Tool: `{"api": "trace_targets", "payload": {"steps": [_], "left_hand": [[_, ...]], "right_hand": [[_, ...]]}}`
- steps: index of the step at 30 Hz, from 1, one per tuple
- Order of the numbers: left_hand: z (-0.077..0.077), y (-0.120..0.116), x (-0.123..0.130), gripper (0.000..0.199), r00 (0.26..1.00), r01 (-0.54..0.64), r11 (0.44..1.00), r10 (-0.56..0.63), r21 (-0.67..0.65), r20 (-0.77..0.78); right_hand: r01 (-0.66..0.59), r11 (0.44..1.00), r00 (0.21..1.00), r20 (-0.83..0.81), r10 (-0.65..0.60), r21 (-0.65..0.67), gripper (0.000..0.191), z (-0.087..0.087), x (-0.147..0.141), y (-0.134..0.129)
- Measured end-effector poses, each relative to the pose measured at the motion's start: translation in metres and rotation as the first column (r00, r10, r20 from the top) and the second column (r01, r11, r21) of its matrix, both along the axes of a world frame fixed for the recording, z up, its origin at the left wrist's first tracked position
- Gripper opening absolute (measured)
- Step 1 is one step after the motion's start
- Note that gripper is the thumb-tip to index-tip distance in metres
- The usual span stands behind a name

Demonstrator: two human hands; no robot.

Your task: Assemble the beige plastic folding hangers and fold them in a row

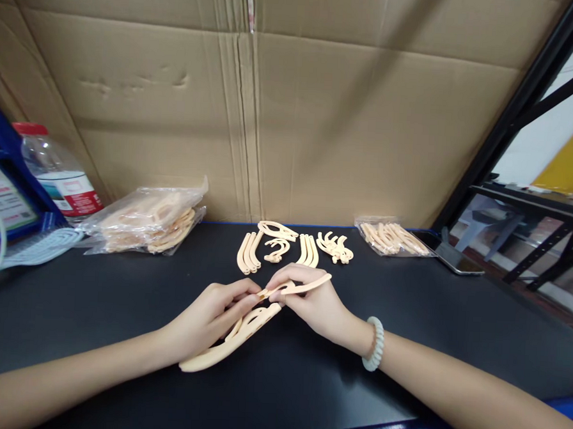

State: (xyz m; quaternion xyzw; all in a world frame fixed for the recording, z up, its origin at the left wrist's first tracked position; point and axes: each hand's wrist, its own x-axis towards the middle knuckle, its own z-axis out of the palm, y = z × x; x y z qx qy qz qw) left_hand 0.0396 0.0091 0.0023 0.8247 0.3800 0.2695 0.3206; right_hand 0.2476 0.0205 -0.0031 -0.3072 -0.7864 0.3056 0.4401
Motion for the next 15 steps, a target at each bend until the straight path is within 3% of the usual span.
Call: {"api": "trace_targets", "payload": {"steps": [9,15], "left_hand": [[0.0022,-0.0013,0.0012,0.03,0.999,0.004,0.996,0.001,-0.088,0.049],[0.0006,0.0002,0.0013,0.029,0.995,0.008,0.987,0.008,-0.162,0.102]], "right_hand": [[-0.006,0.98,0.998,-0.056,-0.005,-0.198,0.015,-0.0039,-0.0008,0.0048],[0.027,0.974,0.998,-0.056,-0.041,-0.223,0.015,-0.003,-0.0021,0.004]]}}
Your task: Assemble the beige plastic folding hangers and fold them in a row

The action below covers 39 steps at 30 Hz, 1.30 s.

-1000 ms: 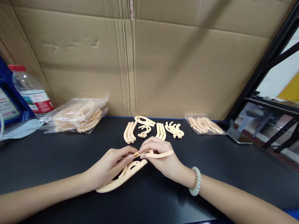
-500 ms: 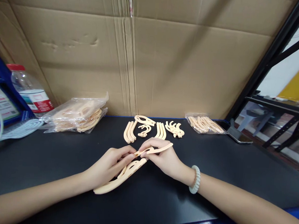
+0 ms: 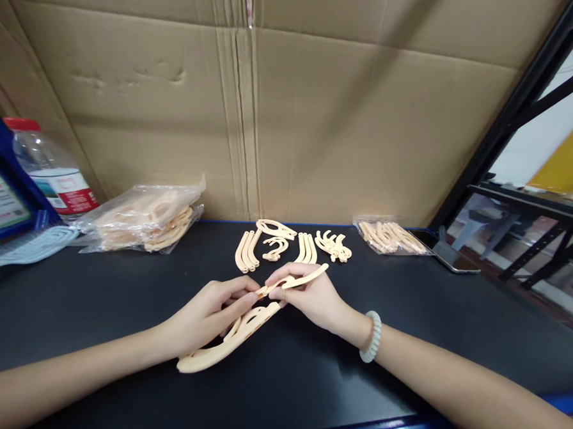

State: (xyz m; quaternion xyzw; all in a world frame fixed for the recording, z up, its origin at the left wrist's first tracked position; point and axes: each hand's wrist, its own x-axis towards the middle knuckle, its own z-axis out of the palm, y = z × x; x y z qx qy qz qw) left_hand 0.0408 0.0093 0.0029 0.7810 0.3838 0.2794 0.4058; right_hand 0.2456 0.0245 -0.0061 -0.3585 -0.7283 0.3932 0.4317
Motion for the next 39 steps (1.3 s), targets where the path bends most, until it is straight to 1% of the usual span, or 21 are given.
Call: {"api": "trace_targets", "payload": {"steps": [4,8,14,18,23,26,28,30,33,36,39], "left_hand": [[-0.003,0.002,0.0,0.029,0.999,0.014,0.995,-0.01,-0.097,0.041],[-0.004,0.003,0.0,0.028,0.998,0.02,0.992,-0.013,-0.124,0.061],[-0.006,0.005,0.0,0.026,0.996,0.026,0.995,-0.018,-0.098,0.085],[-0.007,0.005,-0.001,0.026,0.997,0.022,0.996,-0.016,-0.086,0.07],[-0.003,0.004,-0.002,0.028,0.998,0.038,0.999,-0.036,-0.035,0.05],[0.0,0.003,-0.003,0.029,0.999,0.038,0.999,-0.038,-0.002,0.004],[0.001,0.002,-0.003,0.03,0.999,0.04,0.999,-0.038,0.036,-0.034],[0.002,0.002,-0.003,0.03,0.998,0.04,0.996,-0.036,0.079,-0.06],[0.002,0.003,-0.003,0.03,0.996,0.046,0.991,-0.036,0.125,-0.085],[0.003,0.003,-0.002,0.031,0.992,0.077,0.984,-0.06,0.163,-0.108],[0.006,0.002,-0.001,0.032,0.987,0.106,0.978,-0.081,0.18,-0.138]], "right_hand": [[0.007,1.0,1.0,0.017,-0.008,0.027,0.017,-0.002,0.001,0.001],[-0.001,0.999,1.0,0.013,0.0,0.037,0.016,-0.004,0.001,0.002],[-0.019,0.999,1.0,0.012,0.019,0.047,0.014,-0.003,0.001,0.002],[-0.018,0.999,1.0,0.017,0.018,0.044,0.013,-0.002,0.001,0.001],[-0.014,0.998,1.0,0.01,0.013,0.064,0.012,0.001,0.001,-0.002],[-0.017,0.997,1.0,-0.011,0.018,0.077,0.012,0.002,0.0,-0.004],[-0.013,0.993,1.0,-0.011,0.014,0.118,0.013,0.002,-0.001,-0.004],[-0.006,0.983,1.0,-0.003,0.007,0.186,0.012,0.001,-0.001,-0.003],[-0.011,0.952,1.0,0.011,0.008,0.306,0.012,0.0,-0.001,-0.003],[-0.024,0.903,0.999,0.049,0.004,0.43,0.017,-0.001,0.0,-0.005],[-0.065,0.833,0.99,0.137,-0.013,0.55,0.02,-0.001,0.003,-0.007]]}}
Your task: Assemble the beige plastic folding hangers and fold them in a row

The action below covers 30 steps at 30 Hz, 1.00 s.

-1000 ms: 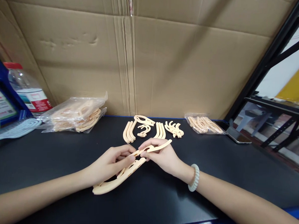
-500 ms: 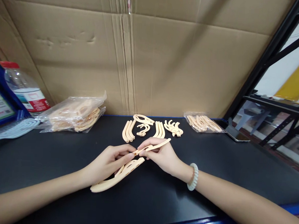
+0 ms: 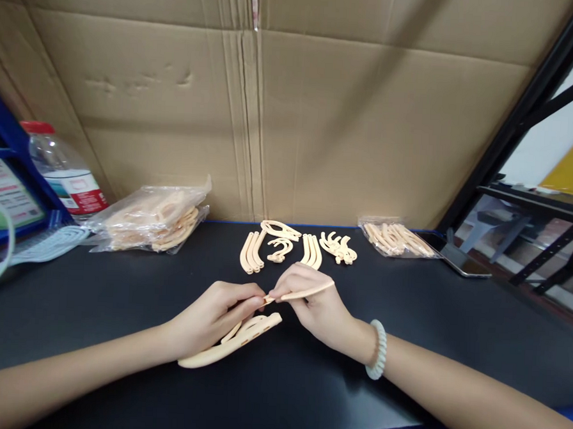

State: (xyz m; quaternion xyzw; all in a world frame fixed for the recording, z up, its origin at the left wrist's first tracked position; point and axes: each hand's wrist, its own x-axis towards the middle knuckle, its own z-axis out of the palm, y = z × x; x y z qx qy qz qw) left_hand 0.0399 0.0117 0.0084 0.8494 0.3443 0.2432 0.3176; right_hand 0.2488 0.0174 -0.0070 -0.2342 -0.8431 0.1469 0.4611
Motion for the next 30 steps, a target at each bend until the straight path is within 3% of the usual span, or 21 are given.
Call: {"api": "trace_targets", "payload": {"steps": [4,7,11,15,17,19,22,25,30], "left_hand": [[0.001,0.0,-0.001,0.031,0.999,0.026,0.999,-0.025,0.034,-0.033],[0.0,0.001,-0.002,0.029,0.998,0.044,0.997,-0.042,0.063,-0.043],[0.0,0.001,-0.002,0.03,0.997,0.063,0.995,-0.059,0.083,-0.051],[0.001,0.003,-0.002,0.033,0.998,0.049,0.999,-0.049,0.008,-0.036],[0.0,0.004,-0.002,0.035,1.0,0.014,0.998,-0.014,-0.061,0.01],[-0.002,0.007,-0.003,0.034,0.996,-0.007,0.981,0.024,-0.194,0.083],[-0.005,0.012,-0.005,0.03,0.967,0.012,0.887,0.108,-0.462,0.233],[-0.004,0.019,-0.006,0.029,0.906,0.084,0.793,0.192,-0.603,0.378],[0.003,0.026,-0.009,0.022,0.795,0.09,0.721,0.364,-0.688,0.485]], "right_hand": [[-0.012,0.981,0.984,0.175,-0.023,0.192,0.023,-0.001,0.004,-0.001],[-0.036,0.933,0.964,0.257,-0.062,0.358,0.02,0.001,0.005,-0.001],[-0.045,0.818,0.94,0.301,-0.159,0.573,0.021,0.01,0.004,-0.003],[-0.198,0.678,0.908,0.393,-0.146,0.708,0.021,0.02,0.003,-0.01],[-0.182,0.719,0.931,0.353,-0.094,0.67,0.019,0.023,0.003,-0.012],[-0.058,0.838,0.975,0.21,-0.068,0.542,0.02,0.025,0.006,-0.01],[0.129,0.942,0.986,0.056,-0.154,0.311,0.026,0.03,0.017,0.004],[0.316,0.929,0.948,-0.013,-0.319,0.195,0.025,0.041,0.039,0.027],[0.56,0.828,0.826,-0.064,-0.561,-0.024,0.023,0.05,0.087,0.064]]}}
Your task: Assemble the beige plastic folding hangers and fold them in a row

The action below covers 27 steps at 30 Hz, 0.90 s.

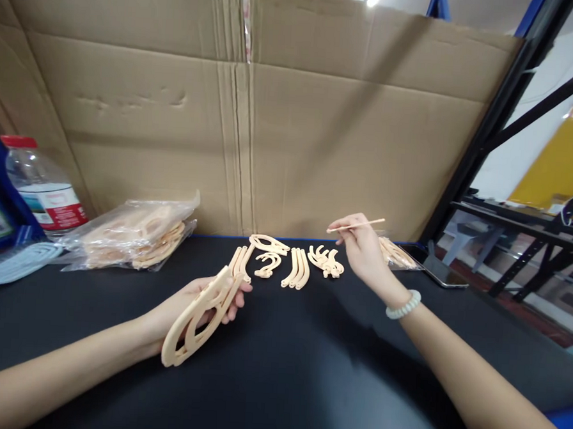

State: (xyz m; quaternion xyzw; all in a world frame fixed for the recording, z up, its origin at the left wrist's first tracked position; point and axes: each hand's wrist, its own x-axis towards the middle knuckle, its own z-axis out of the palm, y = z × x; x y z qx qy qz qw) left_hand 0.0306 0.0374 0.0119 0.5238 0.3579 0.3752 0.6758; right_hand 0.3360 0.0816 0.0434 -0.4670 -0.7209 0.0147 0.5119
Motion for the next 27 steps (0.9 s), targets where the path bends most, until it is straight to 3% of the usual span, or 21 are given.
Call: {"api": "trace_targets", "payload": {"steps": [2,5,7,18,27], "left_hand": [[0.002,0.002,-0.001,0.02,0.998,-0.051,0.997,0.053,-0.054,0.031],[0.001,0.004,-0.003,0.017,0.996,-0.069,0.991,0.075,-0.113,0.05],[-0.001,0.006,-0.004,0.017,0.995,-0.074,0.987,0.084,-0.141,0.062],[-0.005,0.007,-0.004,0.024,0.988,-0.092,0.978,0.113,-0.186,0.104],[-0.004,0.006,-0.004,0.025,0.987,-0.078,0.984,0.098,-0.162,0.126]], "right_hand": [[0.061,0.99,0.998,0.014,-0.06,-0.125,0.021,-0.004,0.015,0.011],[0.065,0.946,0.991,0.131,-0.025,-0.316,0.023,-0.012,0.028,0.021],[0.083,0.927,0.983,0.183,-0.016,-0.365,0.028,-0.018,0.032,0.026],[0.225,0.898,0.929,0.362,-0.081,-0.377,0.028,-0.047,0.031,0.04],[0.2,0.953,0.904,0.419,-0.091,-0.226,0.026,-0.043,0.025,0.033]]}}
